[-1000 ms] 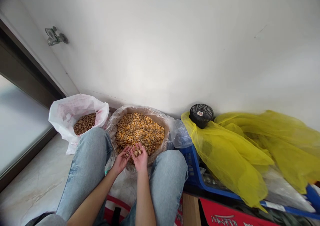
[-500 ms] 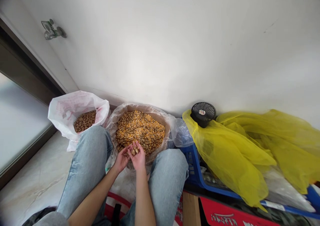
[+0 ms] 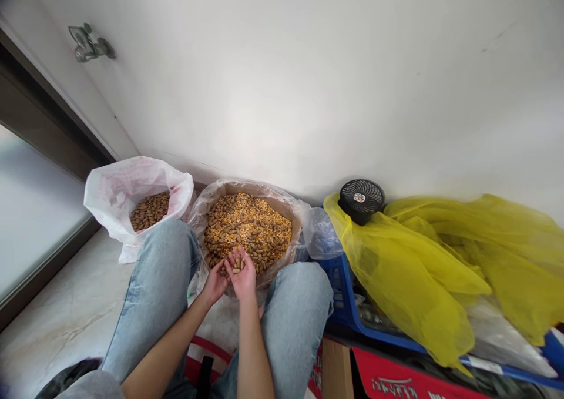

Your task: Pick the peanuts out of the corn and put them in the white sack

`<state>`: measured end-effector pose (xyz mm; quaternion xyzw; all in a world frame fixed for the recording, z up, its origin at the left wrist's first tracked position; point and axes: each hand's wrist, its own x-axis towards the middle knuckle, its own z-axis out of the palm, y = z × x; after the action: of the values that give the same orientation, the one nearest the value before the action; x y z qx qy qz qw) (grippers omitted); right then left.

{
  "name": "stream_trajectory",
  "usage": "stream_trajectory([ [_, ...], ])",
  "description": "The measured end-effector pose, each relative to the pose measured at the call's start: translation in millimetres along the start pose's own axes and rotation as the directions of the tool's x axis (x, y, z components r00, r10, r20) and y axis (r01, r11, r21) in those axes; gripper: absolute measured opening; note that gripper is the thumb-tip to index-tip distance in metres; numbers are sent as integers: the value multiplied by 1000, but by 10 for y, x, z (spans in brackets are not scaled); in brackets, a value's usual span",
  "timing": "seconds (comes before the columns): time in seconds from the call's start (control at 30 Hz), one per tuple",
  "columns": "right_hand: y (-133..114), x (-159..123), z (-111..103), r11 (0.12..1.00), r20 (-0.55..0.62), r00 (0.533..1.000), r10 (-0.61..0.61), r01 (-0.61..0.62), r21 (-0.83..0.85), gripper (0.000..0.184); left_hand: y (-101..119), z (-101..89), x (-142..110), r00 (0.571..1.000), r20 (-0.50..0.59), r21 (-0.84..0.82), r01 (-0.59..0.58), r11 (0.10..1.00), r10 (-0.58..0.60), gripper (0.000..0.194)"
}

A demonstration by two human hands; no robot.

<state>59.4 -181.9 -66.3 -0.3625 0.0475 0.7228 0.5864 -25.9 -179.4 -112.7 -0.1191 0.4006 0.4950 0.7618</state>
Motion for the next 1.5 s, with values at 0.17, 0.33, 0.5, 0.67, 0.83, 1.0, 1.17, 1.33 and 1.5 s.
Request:
stream_trajectory([
  [0.17,-17,23,-33,1000,13,1000,-11,11,0,22,16,13,-11,999,18,23,-28,999,28,20],
  [0.33,-50,44,-78,998,19,1000,-5,4,57,21,38,18,-17,997,12,-33,-75,997,76,18],
  [0.5,-72,63,-109,991,31,999,-26,22,131,22,37,-1,-6,997,-2,-69,-83,994,83,16],
  [0.67,-83,85,-147,982,23,1000,-17,12,190,21,37,-24,12,997,-22,-64,-79,995,78,16],
  [0.83,-87,95,-175,977,3,1000,-26,24,210,20,38,-32,11,996,-30,-90,-87,992,84,16],
  [1.0,-84,115,-200,978,-4,999,-41,41,203,24,39,-31,2,995,-22,-100,-100,990,99,17],
  [1.17,-83,127,-212,972,-9,995,-101,100,212,25,38,-41,8,996,-23,-103,-87,991,85,17],
  [1.33,-89,107,-180,964,-24,989,-146,148,220,24,30,-56,21,996,-32,-91,-82,993,79,16],
  [1.5,-85,98,-152,971,-10,988,-153,152,183,25,17,-73,36,997,-26,-89,-78,993,76,16],
])
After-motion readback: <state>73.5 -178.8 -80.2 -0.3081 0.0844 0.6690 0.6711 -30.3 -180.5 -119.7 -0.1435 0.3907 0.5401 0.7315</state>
